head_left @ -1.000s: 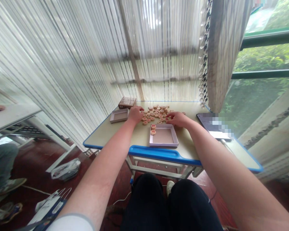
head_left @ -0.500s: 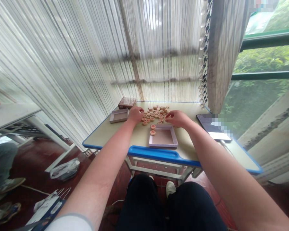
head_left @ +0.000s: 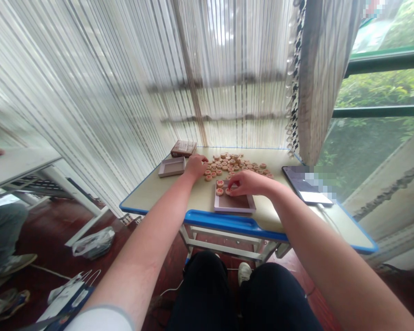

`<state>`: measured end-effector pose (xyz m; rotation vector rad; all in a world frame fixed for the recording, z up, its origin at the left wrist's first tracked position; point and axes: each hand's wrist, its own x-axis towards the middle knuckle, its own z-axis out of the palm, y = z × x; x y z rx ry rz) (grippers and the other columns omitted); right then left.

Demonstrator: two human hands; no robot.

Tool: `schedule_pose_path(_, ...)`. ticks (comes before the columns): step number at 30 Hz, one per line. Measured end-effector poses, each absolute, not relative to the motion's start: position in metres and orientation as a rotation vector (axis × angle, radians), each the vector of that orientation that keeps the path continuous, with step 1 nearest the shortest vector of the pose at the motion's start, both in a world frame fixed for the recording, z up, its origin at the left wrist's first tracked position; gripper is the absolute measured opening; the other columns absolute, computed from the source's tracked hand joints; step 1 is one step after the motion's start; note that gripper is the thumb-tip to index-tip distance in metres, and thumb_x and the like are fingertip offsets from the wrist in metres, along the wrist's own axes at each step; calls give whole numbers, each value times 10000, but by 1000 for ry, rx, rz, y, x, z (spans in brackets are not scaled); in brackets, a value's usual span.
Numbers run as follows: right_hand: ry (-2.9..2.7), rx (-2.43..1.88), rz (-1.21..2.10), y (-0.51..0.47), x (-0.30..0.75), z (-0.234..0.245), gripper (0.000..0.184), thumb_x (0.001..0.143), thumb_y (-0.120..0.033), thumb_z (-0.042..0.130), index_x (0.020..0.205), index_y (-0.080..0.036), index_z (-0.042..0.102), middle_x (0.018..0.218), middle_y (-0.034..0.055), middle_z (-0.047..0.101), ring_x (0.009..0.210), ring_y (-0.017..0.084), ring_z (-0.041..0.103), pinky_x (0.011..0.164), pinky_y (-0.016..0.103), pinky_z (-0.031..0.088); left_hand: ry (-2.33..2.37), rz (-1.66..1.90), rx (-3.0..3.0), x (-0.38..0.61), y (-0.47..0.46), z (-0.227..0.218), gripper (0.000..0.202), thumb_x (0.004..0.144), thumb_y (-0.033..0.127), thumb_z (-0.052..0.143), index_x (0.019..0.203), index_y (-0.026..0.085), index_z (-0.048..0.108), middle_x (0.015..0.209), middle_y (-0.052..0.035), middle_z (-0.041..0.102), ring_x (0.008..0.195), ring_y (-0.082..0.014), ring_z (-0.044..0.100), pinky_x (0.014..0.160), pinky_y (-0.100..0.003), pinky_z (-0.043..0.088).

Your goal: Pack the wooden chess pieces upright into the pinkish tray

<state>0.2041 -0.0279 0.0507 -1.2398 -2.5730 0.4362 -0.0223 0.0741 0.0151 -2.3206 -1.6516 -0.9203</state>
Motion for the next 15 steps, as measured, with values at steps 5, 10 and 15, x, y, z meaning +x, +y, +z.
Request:
schedule_pose_path(5, -2500, -1063, 267, -33, 192, 49, 287, 689, -397, 644, 890, -201, 703, 727, 12, 612, 657, 126, 506, 620, 233, 368, -1650, -910, -2320, -21, 73, 16, 231, 739, 230, 496, 845, 173, 693, 905, -65, 662, 931, -198, 578, 933, -342, 414)
schedule_pose_path(10, -2449, -961, 131, -35, 182, 42, 238, 709, -381, 643, 857, -205, 707, 719, 21, 602, 723, 146, 502, 668, 238, 374, -1652, -902, -2322, -21, 71, 17, 233, 739, 235, 495, 847, 171, 692, 895, -71, 651, 925, -202, 573, 915, -339, 424)
schedule_pose_path(15, -2474, -915, 103, -34, 182, 36, 213, 723, -382, 632, 835, -216, 703, 732, 21, 627, 753, 162, 508, 708, 256, 385, -1635, -862, -2350, -20, 70, 17, 233, 739, 234, 498, 852, 174, 692, 890, -68, 644, 916, -199, 572, 913, -336, 421)
